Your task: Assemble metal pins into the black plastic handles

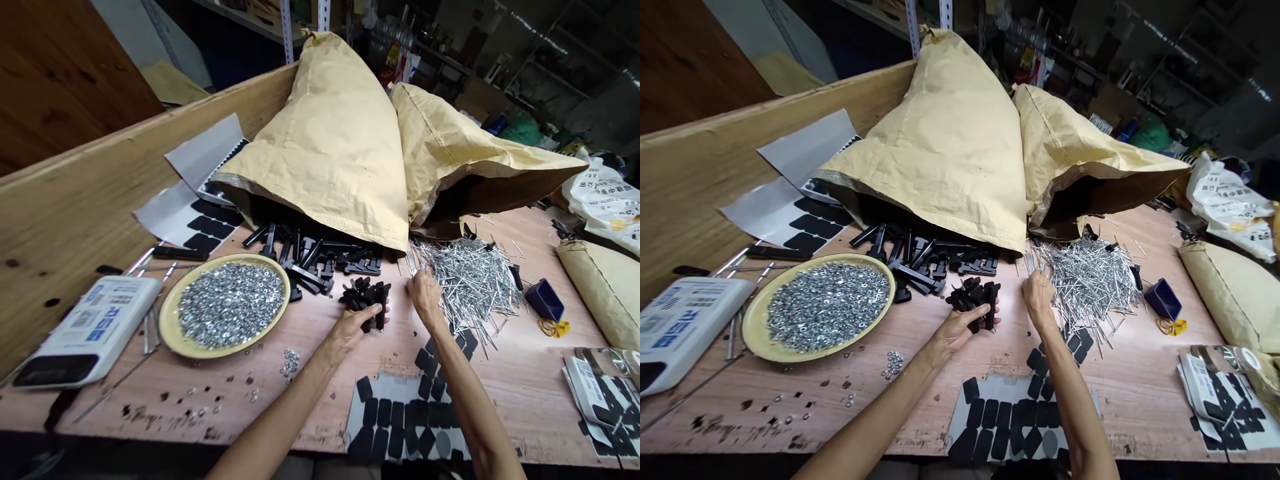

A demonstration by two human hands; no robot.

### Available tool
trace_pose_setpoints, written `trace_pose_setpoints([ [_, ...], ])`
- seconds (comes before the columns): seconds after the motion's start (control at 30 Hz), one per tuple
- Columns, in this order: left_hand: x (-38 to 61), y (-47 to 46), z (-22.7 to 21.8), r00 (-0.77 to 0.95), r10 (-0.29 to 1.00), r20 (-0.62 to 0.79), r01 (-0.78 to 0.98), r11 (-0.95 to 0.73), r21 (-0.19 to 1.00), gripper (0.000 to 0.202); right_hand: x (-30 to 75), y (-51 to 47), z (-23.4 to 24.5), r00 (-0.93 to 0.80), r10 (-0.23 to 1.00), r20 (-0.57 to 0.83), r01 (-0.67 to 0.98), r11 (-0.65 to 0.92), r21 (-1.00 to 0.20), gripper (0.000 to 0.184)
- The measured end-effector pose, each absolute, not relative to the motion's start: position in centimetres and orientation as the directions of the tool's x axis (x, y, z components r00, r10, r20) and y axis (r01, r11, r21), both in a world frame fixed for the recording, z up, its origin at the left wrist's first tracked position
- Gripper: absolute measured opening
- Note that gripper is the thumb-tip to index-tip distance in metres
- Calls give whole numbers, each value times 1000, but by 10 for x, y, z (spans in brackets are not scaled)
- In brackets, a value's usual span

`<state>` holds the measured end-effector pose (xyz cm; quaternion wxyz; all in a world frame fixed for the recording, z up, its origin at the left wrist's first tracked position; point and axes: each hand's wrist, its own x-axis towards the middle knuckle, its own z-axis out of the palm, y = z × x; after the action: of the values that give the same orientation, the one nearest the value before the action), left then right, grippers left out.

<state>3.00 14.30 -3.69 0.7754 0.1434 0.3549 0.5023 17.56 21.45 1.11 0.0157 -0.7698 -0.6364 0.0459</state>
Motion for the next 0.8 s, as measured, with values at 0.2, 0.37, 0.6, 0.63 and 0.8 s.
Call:
trace_pose_setpoints([
  [0.2, 34, 135, -41, 175, 890, -421, -432, 454, 779, 35, 179, 179, 41, 123, 974, 190, 515, 101, -851, 52],
  [0.37, 38, 127, -38, 123, 918, -377, -368, 394, 842, 28, 168, 156, 58, 99, 972, 212, 400, 157, -903, 36],
  [0.6, 38, 128, -15, 204, 936, -286, -525, 351, 775, 23, 173, 131, 61, -5, 967, 253, 569, 211, -795, 22],
  [0.63, 37, 128, -11, 243, 931, -273, -549, 364, 753, 24, 177, 128, 61, -8, 965, 263, 575, 220, -788, 20],
  [0.8, 26, 115, -7, 164, 960, -229, -517, 281, 809, 35, 201, 140, 47, 123, 946, 300, 624, 161, -765, 30],
])
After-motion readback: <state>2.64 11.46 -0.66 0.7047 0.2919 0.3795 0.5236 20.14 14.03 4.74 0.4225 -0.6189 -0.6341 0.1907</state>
